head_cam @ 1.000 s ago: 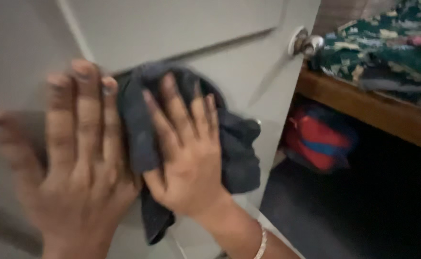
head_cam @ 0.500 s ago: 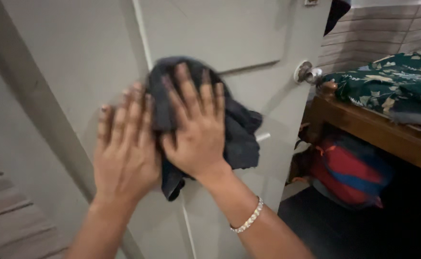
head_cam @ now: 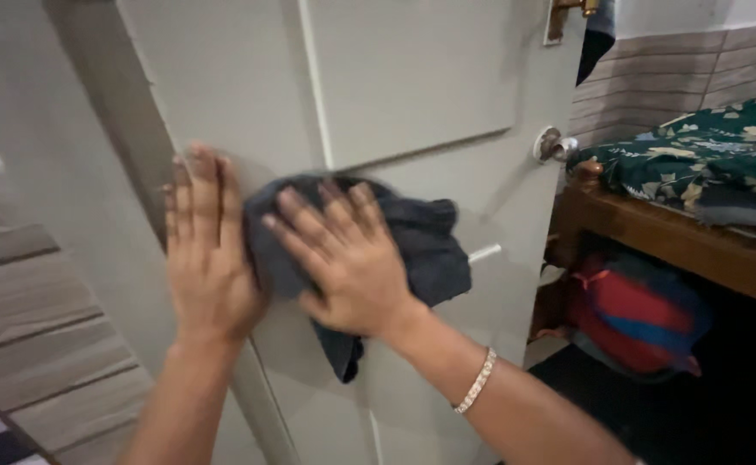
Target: The person wipes a white door with a dark cloth, moving from the upper panels down to the lower edge. The person uses both hands to rub the cloth across the door surface repeatedly.
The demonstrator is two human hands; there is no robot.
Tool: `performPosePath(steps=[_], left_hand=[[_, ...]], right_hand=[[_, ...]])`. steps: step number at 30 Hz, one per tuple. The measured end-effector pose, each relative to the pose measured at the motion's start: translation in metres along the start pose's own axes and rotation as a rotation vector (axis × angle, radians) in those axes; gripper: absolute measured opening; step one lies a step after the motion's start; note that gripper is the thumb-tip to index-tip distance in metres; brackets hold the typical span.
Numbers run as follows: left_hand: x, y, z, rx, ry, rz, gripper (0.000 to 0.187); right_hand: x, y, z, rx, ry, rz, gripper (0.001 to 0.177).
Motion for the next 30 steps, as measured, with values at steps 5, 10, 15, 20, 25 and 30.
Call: performPosePath(steps=[5,10,15,20,25,30], left_hand=[[-0.003,-0.001,0.004,-0.016,0.026,-0.051,0.062],[-0.029,0.041,0.008,-0.129,0.011,0.077,0.061],[-0.024,0.054,-0.009,-0.058,0.019,0.152,0.065],[-0.03,0.056,-0.019,-0.019,-0.045,0.349,0.059],[-0.036,0.053,-0.016,-0.033,-0.112,0.322,0.057],[-0.041,0.045,-0.009,-0.012,-0.083,0.402,0.055]], right_hand=[[-0.026,-0.009,0.058,-0.089,-0.036,-0.173,0.08],[-0.033,-0.014,0.115,0.002,-0.146,-0.181,0.075],[0.003,0.051,0.084,-0.214,-0.006,-0.05,0.07],[0.003,0.059,0.079,-0.4,0.07,-0.072,0.065],[-0.007,0.035,0.167,-0.428,-0.004,-0.211,0.066],[-0.011,0.012,0.225,0.065,-0.104,-0.07,0.058]])
Point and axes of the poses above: each hand's wrist, its own z-axis towards the middle knuckle, its own x-axis out of the palm, y = z × x, the point moved 9 cm from there along z, towards the middle knuckle, and after that the axes turned 8 degrees about -y, right-handed, at the moved point
